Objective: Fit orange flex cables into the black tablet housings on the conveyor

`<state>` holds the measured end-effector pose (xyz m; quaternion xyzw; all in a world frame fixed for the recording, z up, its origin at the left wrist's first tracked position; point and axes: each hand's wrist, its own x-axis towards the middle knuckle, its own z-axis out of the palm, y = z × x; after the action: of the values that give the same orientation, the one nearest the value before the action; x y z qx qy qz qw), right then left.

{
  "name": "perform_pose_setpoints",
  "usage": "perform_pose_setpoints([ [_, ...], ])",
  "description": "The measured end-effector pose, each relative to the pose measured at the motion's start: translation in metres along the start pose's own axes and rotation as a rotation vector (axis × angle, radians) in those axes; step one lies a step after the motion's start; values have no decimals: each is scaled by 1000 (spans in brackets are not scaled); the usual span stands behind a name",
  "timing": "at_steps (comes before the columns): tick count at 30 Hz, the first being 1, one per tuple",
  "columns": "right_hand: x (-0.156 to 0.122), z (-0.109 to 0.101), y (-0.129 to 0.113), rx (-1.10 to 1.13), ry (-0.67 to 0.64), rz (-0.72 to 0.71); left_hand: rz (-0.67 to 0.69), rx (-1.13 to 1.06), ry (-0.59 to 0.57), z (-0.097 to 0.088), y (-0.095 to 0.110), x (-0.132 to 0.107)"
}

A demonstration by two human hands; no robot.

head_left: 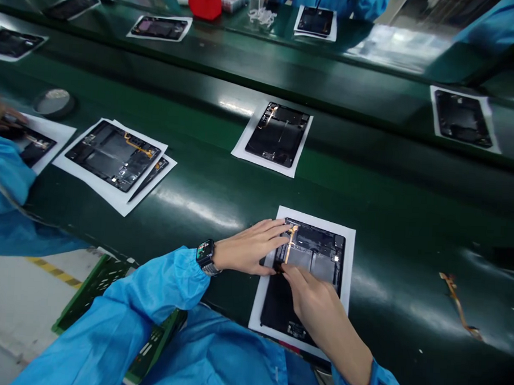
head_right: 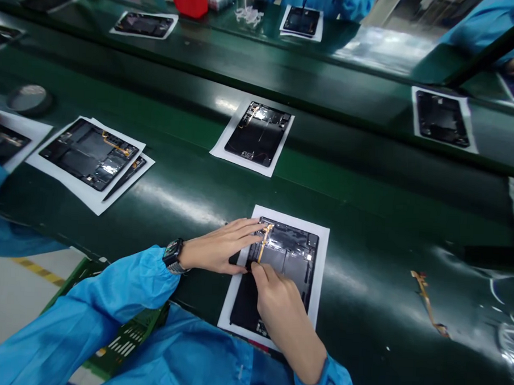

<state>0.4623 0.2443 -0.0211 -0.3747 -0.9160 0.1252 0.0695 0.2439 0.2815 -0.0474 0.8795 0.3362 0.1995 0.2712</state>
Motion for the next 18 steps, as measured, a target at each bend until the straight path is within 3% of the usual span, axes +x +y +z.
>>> perform_pose_setpoints([
  [8,3,3,-6,34,63,19,-3,-1,-34,2,-1,-1],
  [13,-2,-1,0,171,39,81,-2,-21,-19,0,0,-1],
  [18,-8,-1,0,241,101,126,5,-33,-28,-1,-1,-1],
])
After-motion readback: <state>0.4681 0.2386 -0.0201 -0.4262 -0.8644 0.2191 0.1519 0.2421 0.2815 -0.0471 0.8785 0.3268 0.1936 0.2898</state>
